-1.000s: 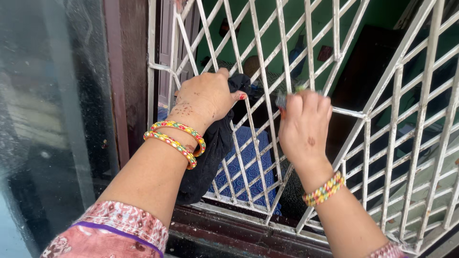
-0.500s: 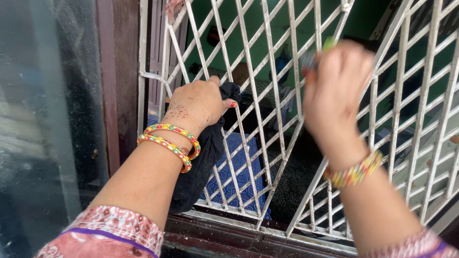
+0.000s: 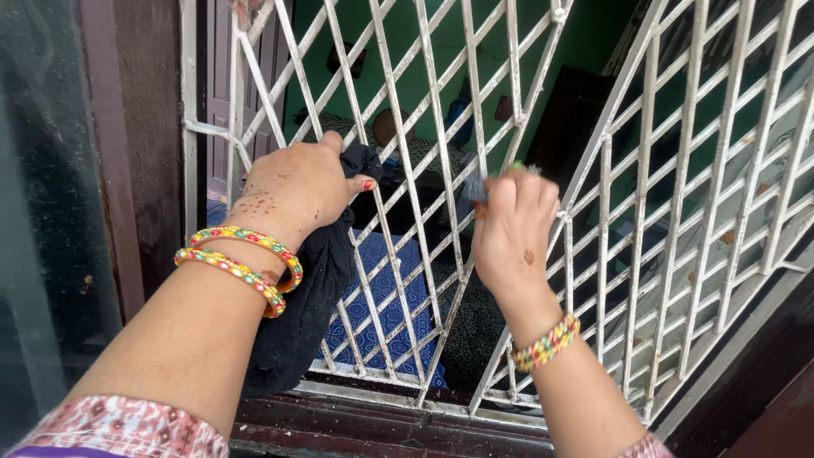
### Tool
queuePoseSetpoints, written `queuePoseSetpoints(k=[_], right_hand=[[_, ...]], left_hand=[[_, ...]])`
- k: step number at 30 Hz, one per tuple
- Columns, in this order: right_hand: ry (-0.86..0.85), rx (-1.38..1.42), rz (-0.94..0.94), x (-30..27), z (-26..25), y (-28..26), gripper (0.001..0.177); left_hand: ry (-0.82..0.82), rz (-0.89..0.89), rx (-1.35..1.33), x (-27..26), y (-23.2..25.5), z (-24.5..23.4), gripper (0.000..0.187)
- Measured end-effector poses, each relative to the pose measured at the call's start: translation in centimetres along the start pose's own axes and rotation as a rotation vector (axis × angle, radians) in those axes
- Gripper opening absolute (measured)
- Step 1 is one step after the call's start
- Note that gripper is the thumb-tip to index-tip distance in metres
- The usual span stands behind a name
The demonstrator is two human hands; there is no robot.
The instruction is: The person cleans a metal security grille and the adjacent window frame using a green sponge and soapy water from a blue pitcher. They scrub the metal bars and the wooden frame, then wipe the glass pane with a black cloth.
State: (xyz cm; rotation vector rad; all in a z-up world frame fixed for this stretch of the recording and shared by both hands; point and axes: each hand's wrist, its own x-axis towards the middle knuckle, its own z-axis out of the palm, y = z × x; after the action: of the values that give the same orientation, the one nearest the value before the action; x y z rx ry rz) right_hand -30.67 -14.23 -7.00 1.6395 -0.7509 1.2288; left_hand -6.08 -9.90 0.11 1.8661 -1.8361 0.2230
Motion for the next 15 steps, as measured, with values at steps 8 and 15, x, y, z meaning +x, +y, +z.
queuePoseSetpoints(k=[8, 15], right_hand=[[-0.163, 0.017, 0.004, -6.3, -2.1, -4.8, 0.027], [-0.116, 0.078, -0.033, -2.0, -1.5, -4.4, 0.023]], left_hand=[[0.044, 0.048, -0.035, -0.3, -0.7, 0.2, 0.067], [0.030, 0.055, -0.052, -0.1, -0.8, 0.4, 0.067]])
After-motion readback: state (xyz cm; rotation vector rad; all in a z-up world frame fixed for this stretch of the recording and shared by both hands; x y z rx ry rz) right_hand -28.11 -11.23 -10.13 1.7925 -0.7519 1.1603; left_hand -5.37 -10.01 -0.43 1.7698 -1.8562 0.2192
